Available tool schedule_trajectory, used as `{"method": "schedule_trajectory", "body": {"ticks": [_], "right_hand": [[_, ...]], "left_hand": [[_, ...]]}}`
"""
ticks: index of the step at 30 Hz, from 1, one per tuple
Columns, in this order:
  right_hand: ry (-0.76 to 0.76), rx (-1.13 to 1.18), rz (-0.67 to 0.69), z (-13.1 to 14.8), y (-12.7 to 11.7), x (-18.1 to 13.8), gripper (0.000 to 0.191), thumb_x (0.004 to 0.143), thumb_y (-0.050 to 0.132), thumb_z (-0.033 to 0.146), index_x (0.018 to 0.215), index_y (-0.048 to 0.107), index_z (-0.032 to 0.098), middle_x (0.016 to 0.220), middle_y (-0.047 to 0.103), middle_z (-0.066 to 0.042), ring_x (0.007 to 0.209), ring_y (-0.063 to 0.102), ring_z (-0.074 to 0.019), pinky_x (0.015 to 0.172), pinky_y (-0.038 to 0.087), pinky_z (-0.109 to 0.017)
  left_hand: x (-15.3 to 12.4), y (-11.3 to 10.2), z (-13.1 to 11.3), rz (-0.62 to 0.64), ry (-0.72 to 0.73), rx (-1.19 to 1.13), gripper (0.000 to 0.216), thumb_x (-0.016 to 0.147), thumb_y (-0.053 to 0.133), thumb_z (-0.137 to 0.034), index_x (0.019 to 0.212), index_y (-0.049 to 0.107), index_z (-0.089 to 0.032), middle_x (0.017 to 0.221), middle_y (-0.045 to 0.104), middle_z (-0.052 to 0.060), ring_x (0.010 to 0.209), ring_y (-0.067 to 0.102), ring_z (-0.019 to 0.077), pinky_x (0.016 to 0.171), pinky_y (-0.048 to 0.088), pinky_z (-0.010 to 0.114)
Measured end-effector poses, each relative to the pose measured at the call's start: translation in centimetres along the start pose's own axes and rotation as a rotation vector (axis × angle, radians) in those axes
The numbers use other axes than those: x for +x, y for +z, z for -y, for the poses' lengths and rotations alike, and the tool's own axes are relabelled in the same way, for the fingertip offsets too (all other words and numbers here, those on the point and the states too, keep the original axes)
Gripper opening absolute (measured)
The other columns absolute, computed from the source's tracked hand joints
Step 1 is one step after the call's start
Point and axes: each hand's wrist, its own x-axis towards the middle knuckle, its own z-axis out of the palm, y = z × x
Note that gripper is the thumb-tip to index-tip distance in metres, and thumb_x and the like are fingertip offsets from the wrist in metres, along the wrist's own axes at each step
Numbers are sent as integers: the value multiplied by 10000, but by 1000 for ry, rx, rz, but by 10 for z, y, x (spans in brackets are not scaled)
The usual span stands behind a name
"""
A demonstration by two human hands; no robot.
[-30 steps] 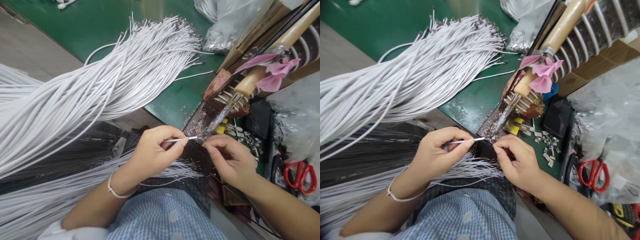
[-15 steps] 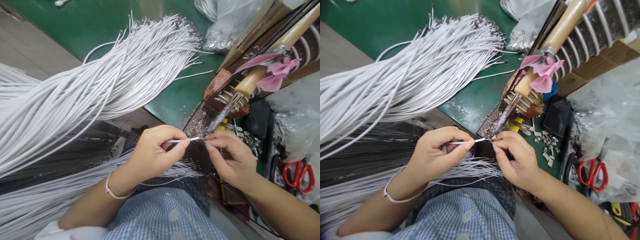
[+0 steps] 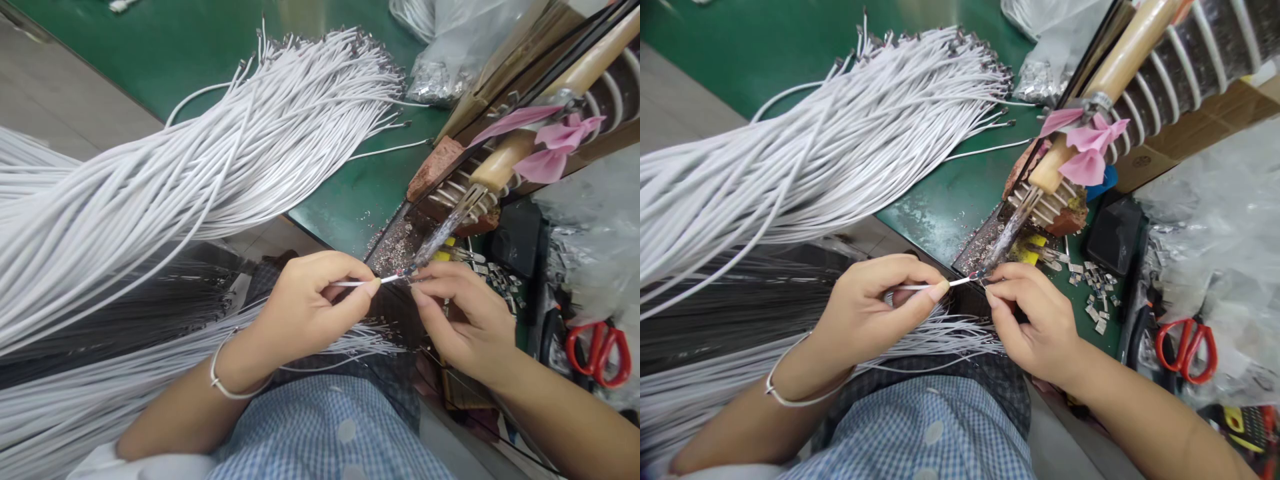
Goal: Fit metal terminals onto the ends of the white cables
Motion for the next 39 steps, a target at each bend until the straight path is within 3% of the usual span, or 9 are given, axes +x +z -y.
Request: {"method": "schedule_trajectory", "body": {"ticks": [12, 39], "right_hand": [[-16, -47, 49, -1, 0, -2, 157, 736, 560, 37, 824, 601, 160, 808, 661, -66, 817, 643, -177, 704, 537, -266], [-34, -106, 58, 1, -3, -7, 179, 774, 545, 84, 886, 587, 216, 935, 673, -88, 876, 661, -221, 714, 583, -332]], "left_hand": [[-1, -1, 1, 63, 2, 11, 120, 687, 593, -49, 692, 654, -153, 580, 576, -43, 463, 433, 46, 446, 342, 161], [4, -4, -7, 29, 0, 20, 120, 685, 595, -51, 667, 651, -156, 575, 579, -38, 462, 442, 53, 422, 330, 167]]}}
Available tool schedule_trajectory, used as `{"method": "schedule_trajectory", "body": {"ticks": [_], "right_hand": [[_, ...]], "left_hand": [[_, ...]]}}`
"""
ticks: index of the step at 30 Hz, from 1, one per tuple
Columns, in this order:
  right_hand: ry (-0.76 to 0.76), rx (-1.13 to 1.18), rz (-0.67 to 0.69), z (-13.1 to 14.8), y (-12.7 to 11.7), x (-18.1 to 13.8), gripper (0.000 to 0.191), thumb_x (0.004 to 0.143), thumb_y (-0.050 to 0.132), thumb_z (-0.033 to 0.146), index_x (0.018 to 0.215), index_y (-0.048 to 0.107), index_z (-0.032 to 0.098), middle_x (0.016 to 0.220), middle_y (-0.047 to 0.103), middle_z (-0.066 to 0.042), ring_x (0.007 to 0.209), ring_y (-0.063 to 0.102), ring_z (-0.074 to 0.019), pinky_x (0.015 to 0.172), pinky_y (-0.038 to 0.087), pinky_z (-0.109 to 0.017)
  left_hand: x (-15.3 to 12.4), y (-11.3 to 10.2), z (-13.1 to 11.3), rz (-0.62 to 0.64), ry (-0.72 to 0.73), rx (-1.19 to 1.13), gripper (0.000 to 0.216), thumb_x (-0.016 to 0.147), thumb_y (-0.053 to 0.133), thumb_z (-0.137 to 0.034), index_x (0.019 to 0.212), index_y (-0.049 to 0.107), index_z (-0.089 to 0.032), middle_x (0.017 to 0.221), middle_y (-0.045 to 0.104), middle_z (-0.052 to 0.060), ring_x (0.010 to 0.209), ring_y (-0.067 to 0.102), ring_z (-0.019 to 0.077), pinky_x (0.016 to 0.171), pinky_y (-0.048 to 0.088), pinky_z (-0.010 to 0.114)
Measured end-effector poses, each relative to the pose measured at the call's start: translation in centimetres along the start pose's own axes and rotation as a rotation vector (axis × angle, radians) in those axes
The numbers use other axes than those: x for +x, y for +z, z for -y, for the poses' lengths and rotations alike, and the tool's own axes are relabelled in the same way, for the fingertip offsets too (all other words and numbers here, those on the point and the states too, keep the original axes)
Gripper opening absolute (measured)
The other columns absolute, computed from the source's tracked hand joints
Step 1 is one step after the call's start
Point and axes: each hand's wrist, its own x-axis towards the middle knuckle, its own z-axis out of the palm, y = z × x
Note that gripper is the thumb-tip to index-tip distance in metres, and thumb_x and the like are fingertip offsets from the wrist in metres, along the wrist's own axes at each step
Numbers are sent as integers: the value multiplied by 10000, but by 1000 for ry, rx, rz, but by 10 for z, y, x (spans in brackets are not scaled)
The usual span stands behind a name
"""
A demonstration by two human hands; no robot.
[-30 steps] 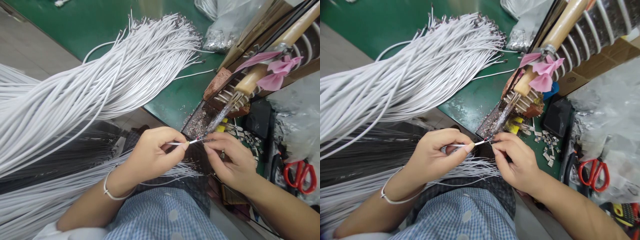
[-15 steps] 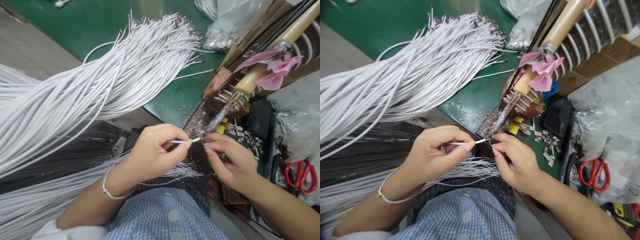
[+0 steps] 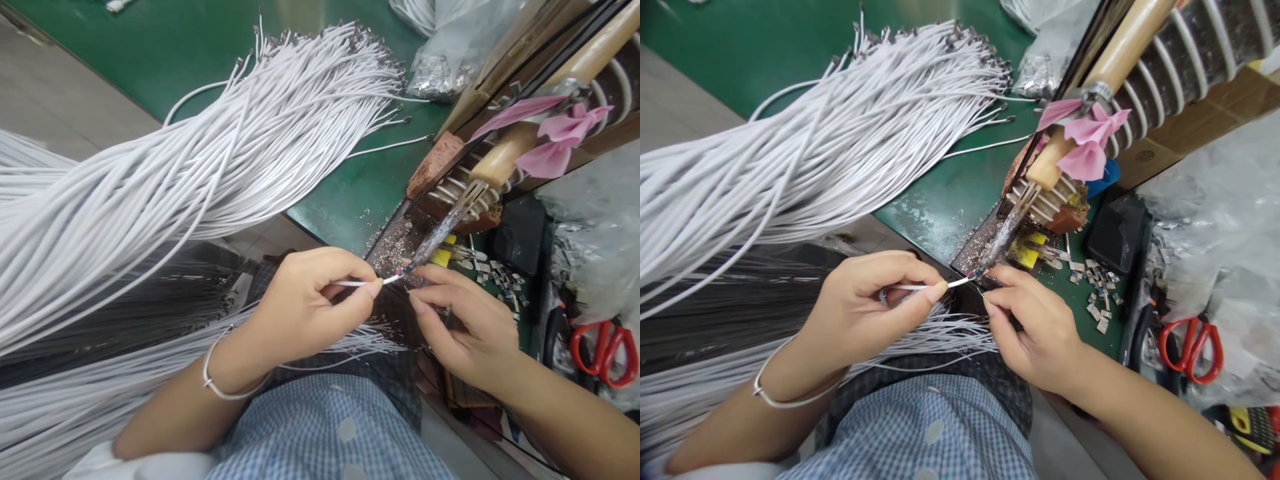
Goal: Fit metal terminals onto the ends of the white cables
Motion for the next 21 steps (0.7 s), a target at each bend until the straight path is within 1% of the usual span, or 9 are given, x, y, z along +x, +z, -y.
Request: {"method": "schedule_trajectory", "body": {"ticks": [5, 10, 16, 18, 21], "right_hand": [[-15, 9, 3, 0, 1, 0, 180, 769, 551, 77, 889, 586, 206, 929, 675, -96, 872, 664, -214, 717, 586, -318], [11, 15, 8, 0, 1, -1, 180, 770, 548, 82, 890, 594, 209, 944, 681, -87, 880, 666, -221, 738, 583, -332], [-15, 54, 44, 0, 1, 0, 173, 768, 532, 65, 876, 587, 189, 887, 686, -94, 906, 660, -218, 749, 576, -319], [-10, 88, 71, 0, 0, 0, 171, 773, 519, 66, 876, 585, 186, 893, 686, -96, 879, 666, -213, 729, 577, -319], [0, 135, 108, 3, 0, 0, 189, 782, 500, 66, 890, 576, 201, 856, 689, -70, 777, 677, -192, 656, 580, -304]], "left_hand": [[-1, 0, 0, 14, -1, 8, 139, 678, 584, -35, 666, 648, -158, 581, 591, -37, 461, 444, 54, 423, 330, 167], [-1, -1, 1, 28, 2, 20, 135, 683, 581, -51, 672, 650, -166, 576, 595, -38, 462, 456, 59, 424, 337, 168], [-3, 0, 4, 62, 17, 35, 116, 689, 586, -65, 683, 650, -161, 591, 602, -32, 481, 469, 62, 457, 355, 170], [-7, 0, 7, 82, 9, 39, 112, 700, 578, -75, 689, 648, -162, 598, 606, -27, 486, 476, 67, 462, 361, 173], [-15, 0, 13, 114, -27, 26, 108, 721, 565, -93, 700, 647, -160, 603, 611, -18, 483, 478, 70, 457, 361, 173]]}}
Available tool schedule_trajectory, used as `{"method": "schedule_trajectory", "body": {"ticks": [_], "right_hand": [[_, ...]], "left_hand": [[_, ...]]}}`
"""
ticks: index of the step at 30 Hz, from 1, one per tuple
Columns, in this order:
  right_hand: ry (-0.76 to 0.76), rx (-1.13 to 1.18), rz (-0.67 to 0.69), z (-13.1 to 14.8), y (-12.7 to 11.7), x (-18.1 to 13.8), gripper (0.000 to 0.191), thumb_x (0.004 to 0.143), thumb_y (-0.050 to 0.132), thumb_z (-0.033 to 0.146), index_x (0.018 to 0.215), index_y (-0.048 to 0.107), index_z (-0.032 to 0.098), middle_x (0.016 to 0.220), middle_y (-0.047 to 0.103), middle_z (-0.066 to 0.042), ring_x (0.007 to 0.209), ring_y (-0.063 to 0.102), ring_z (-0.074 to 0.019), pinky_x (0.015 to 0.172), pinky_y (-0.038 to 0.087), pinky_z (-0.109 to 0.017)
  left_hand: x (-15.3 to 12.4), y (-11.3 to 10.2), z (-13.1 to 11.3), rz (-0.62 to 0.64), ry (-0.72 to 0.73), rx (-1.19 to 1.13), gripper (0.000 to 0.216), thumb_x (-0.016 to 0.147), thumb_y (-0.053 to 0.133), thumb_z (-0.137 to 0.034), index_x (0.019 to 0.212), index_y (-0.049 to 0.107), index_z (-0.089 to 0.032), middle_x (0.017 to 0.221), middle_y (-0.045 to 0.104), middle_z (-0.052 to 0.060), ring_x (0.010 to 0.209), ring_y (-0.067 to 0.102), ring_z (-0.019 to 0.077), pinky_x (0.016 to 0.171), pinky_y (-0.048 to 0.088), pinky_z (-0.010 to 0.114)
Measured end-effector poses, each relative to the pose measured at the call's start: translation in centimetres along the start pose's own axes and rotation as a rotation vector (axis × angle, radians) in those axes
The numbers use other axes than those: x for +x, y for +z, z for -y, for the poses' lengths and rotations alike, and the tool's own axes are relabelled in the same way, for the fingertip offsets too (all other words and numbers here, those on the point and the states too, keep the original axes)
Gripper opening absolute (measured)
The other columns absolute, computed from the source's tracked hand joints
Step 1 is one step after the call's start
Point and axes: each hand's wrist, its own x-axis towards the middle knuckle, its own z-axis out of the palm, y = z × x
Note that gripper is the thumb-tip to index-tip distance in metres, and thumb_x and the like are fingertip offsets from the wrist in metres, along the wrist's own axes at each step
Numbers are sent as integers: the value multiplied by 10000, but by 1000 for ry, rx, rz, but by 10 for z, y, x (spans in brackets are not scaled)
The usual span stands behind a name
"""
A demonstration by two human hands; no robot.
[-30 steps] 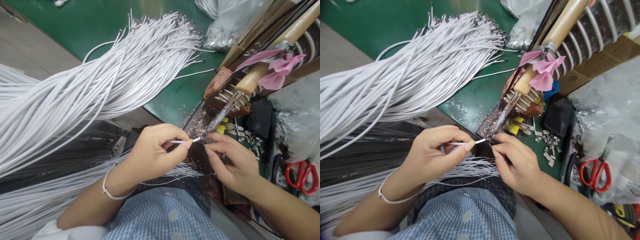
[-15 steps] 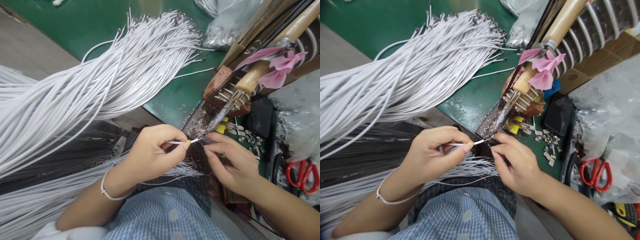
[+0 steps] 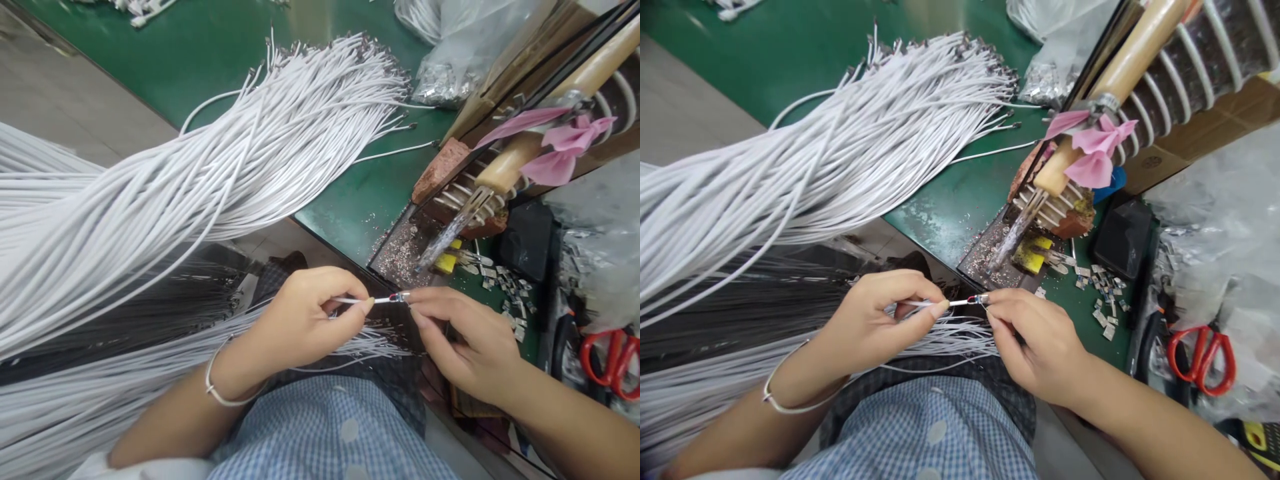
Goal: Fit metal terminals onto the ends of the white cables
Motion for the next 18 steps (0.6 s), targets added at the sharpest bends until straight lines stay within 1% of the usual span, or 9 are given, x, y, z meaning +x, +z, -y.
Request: {"method": "schedule_trajectory", "body": {"ticks": [3, 7, 13, 18], "right_hand": [[-27, 18, 27, 2, 0, -1, 206, 783, 496, 63, 912, 565, 208, 823, 688, -54, 727, 676, -182, 635, 577, -295], [-54, -17, 55, 0, 2, -4, 208, 787, 499, 73, 940, 555, 202, 849, 686, -62, 749, 671, -177, 653, 573, -293], [-50, -34, 77, -1, 3, -5, 189, 782, 504, 60, 919, 557, 180, 884, 668, -83, 808, 653, -177, 670, 560, -287], [-48, -43, 48, 2, -1, -1, 175, 782, 500, 62, 897, 561, 179, 890, 647, -97, 814, 644, -180, 662, 561, -285]], "left_hand": [[-7, 1, 5, 19, -45, -25, 100, 743, 565, -120, 720, 656, -155, 603, 611, -11, 476, 464, 68, 448, 352, 173], [-10, 2, 7, 20, -76, -59, 98, 762, 573, -157, 717, 660, -149, 586, 589, -14, 469, 440, 65, 440, 341, 171], [-6, 3, 5, -28, -83, -95, 105, 765, 570, -165, 701, 651, -142, 567, 552, -27, 443, 401, 57, 421, 326, 170], [0, 3, 0, -67, -92, -102, 105, 761, 581, -163, 680, 642, -136, 536, 513, -43, 435, 392, 55, 414, 317, 171]]}}
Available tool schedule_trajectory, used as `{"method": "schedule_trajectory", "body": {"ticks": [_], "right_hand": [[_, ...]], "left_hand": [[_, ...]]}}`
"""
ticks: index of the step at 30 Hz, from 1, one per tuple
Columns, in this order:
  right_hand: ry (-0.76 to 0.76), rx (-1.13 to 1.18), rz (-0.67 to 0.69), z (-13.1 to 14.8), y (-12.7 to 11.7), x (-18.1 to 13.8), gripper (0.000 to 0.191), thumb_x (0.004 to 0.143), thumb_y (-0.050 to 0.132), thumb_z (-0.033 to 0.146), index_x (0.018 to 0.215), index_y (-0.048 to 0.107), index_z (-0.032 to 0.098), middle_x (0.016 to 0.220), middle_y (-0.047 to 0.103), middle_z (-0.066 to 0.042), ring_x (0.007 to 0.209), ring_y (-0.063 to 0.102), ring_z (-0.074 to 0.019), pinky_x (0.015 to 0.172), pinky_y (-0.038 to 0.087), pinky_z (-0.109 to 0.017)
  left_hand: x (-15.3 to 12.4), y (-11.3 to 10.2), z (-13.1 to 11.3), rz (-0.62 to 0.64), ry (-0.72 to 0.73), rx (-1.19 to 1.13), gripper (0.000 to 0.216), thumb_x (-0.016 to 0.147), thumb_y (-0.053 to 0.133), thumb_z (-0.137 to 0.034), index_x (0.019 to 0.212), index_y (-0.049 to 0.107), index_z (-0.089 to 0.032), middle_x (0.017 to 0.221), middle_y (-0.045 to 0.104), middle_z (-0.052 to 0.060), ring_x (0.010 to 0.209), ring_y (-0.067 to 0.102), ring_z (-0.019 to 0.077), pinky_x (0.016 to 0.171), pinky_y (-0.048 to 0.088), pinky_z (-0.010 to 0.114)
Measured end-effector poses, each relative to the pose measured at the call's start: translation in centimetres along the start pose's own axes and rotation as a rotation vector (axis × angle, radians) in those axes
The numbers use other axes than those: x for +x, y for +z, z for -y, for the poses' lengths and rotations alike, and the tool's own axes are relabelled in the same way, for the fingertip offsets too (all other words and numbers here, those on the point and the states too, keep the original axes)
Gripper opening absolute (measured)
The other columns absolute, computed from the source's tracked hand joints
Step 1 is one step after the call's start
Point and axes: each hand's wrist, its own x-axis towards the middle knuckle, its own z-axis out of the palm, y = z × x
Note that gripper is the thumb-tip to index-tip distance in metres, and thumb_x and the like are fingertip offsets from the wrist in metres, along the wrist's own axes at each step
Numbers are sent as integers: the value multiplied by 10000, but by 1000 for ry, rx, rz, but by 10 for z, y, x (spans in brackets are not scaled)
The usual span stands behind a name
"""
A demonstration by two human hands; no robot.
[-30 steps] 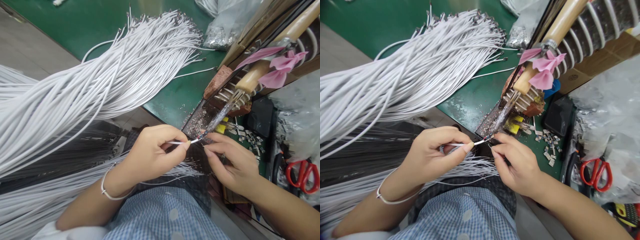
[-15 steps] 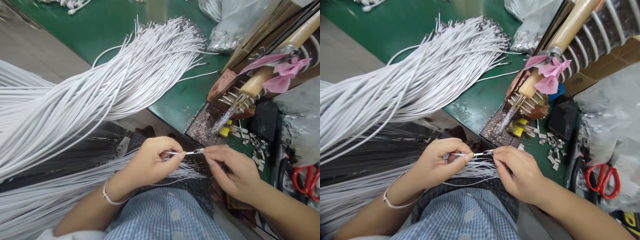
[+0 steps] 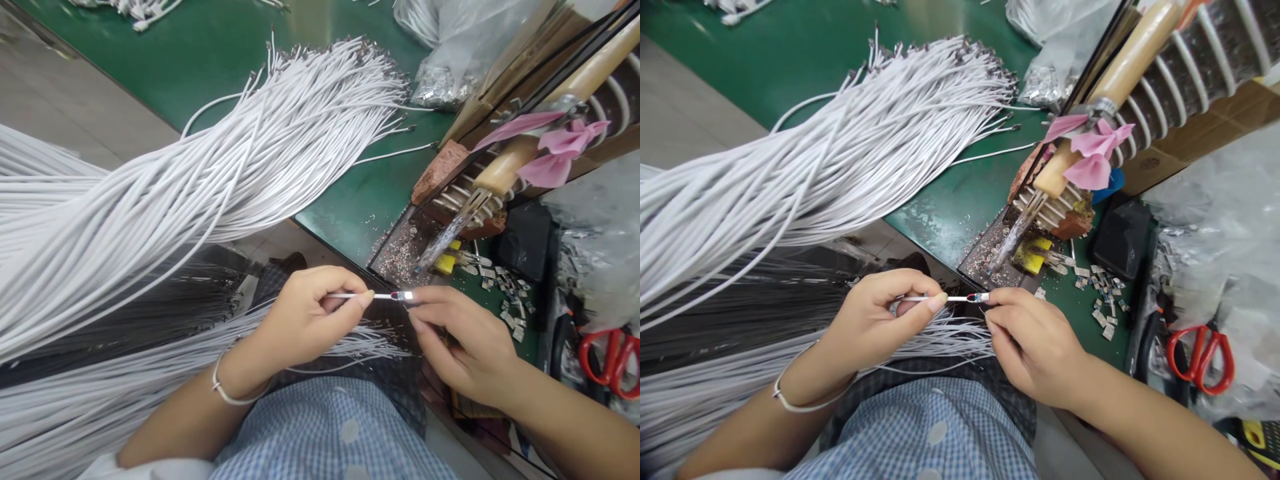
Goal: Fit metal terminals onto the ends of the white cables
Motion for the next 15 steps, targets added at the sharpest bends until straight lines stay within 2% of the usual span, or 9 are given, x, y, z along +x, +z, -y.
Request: {"method": "schedule_trajectory", "body": {"ticks": [6, 10, 12, 15], "right_hand": [[7, -21, -24, 0, -3, 0, 162, 775, 510, 50, 874, 565, 166, 929, 623, -109, 843, 631, -179, 689, 553, -276], [29, -11, -20, -1, -3, -1, 158, 770, 512, 38, 869, 569, 147, 944, 621, -120, 867, 626, -181, 718, 539, -275], [32, 26, 4, -1, -4, -2, 178, 775, 500, 38, 893, 565, 155, 908, 638, -100, 842, 634, -175, 704, 537, -265], [4, 87, 61, 3, -5, -5, 211, 779, 498, 44, 938, 556, 169, 868, 656, -68, 798, 642, -165, 690, 533, -250]], "left_hand": [[5, 2, -4, -46, 3, 3, 106, 771, 576, -180, 698, 642, -143, 506, 481, -58, 430, 375, 56, 427, 315, 180], [5, 2, -3, -29, 5, 3, 100, 778, 576, -185, 708, 636, -146, 511, 468, -59, 427, 367, 58, 420, 309, 182], [3, 1, 0, 39, 26, 15, 127, 788, 566, -191, 687, 628, -146, 531, 489, -44, 458, 411, 70, 445, 335, 187], [-4, -3, 5, 231, 101, 20, 187, 833, 515, -206, 705, 633, -139, 645, 581, 13, 606, 531, 110, 585, 423, 216]]}}
